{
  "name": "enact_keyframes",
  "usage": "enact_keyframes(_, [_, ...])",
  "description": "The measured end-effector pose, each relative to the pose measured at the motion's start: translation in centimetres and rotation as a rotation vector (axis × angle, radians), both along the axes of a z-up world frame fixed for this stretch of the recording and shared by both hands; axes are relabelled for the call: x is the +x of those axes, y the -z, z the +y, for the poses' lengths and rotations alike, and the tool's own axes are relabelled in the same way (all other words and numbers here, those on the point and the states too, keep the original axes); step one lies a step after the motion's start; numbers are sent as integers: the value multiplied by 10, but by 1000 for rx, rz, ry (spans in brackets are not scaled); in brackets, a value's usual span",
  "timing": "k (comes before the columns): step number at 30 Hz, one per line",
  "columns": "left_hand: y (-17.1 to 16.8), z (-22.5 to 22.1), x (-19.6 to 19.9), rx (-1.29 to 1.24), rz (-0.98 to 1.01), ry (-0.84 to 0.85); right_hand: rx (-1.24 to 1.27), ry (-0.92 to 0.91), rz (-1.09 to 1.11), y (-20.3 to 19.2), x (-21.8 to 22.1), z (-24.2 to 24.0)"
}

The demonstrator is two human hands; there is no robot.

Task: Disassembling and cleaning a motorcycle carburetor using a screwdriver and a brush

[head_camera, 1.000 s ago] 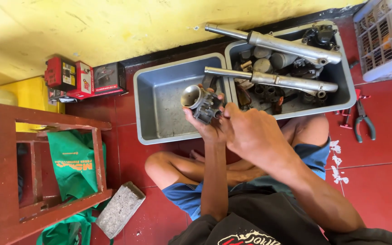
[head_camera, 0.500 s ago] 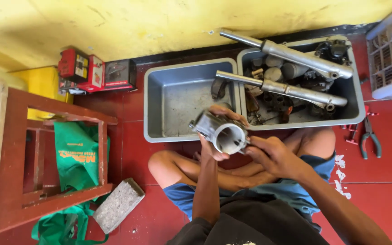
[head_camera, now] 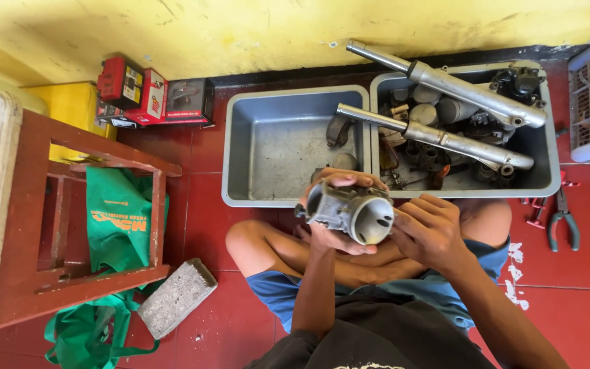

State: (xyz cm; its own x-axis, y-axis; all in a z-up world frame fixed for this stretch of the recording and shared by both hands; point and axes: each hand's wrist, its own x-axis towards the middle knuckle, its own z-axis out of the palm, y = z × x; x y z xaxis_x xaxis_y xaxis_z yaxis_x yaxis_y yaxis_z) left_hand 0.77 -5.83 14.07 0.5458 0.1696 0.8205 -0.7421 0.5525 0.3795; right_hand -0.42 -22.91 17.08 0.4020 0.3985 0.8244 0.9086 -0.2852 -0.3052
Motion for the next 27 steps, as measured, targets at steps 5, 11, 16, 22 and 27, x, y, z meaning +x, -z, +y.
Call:
enact_keyframes(5, [5, 6, 2, 23, -8, -3, 152, -259, 665, -18, -16, -6])
enact_keyframes(11, [33, 5, 6, -88, -46, 231, 470, -781, 1404, 4, -23, -11])
enact_keyframes(16, [37, 7, -2, -182, -78, 416, 789, -1048, 2003, 37, -39, -18])
enact_keyframes(22, [41, 13, -24, -199, 259, 300, 681, -668, 1750, 21, -53, -7])
enact_keyframes(27, [67, 17, -26, -478, 473, 104, 329, -94, 936, 13, -51, -1])
